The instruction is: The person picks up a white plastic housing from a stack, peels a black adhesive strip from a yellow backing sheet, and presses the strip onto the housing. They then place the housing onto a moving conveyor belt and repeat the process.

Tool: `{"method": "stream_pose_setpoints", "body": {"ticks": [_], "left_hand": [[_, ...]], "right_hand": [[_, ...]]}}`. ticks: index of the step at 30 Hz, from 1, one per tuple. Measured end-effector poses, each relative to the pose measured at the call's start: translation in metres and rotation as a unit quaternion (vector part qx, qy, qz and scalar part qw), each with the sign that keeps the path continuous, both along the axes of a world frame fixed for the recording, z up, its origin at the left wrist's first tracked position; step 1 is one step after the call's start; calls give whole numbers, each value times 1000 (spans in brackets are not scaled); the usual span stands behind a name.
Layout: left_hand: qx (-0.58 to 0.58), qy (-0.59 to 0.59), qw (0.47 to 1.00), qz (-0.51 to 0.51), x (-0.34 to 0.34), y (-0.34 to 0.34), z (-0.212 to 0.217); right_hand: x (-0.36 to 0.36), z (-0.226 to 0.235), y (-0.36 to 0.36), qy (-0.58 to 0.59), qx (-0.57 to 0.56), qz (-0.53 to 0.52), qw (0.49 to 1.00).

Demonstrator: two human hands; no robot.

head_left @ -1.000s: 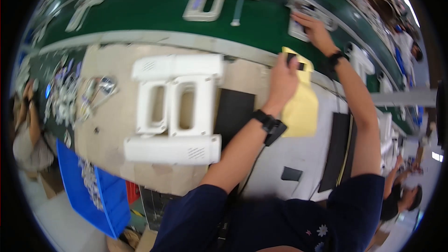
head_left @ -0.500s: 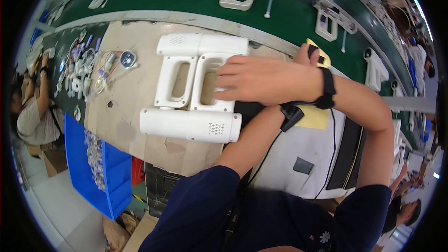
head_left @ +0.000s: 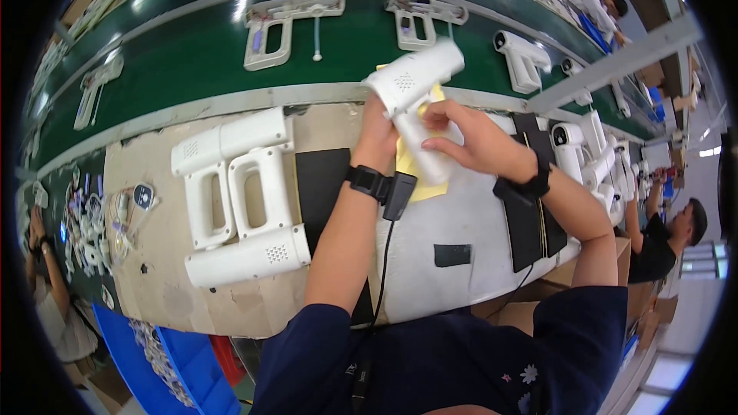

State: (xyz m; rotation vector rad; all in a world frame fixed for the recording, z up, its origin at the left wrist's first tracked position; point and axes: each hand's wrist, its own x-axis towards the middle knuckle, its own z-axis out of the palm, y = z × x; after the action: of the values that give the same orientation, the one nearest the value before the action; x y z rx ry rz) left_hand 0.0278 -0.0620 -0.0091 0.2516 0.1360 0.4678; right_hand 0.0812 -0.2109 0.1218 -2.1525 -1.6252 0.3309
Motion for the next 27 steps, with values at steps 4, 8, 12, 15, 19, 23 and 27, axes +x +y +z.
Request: {"method": "stream_pose_setpoints", "body": {"ticks": [4,8,12,15,19,23,27], "left_hand": [[-33,27,987,-158,3,1,-7],[12,42,987,-156,-1,2,-9],[16,85,984,-155,-7,7,-10],[63,121,981,-136,-8,-2,10],[147,217,960,-100,-11,-1,29],[268,246,925,-107,-3,-8,33],[235,253,931,-122,-8,-1,31]], "right_hand": [[54,15,1,-149,128,130,972],[67,-7,-4,-63,13,118,991],[78,-13,3,-19,-37,131,991],[94,-12,-2,0,-84,157,984],[141,-16,18,-42,16,164,985],[297,-3,58,-64,40,27,997],[335,6,110,-154,-23,45,987]]}}
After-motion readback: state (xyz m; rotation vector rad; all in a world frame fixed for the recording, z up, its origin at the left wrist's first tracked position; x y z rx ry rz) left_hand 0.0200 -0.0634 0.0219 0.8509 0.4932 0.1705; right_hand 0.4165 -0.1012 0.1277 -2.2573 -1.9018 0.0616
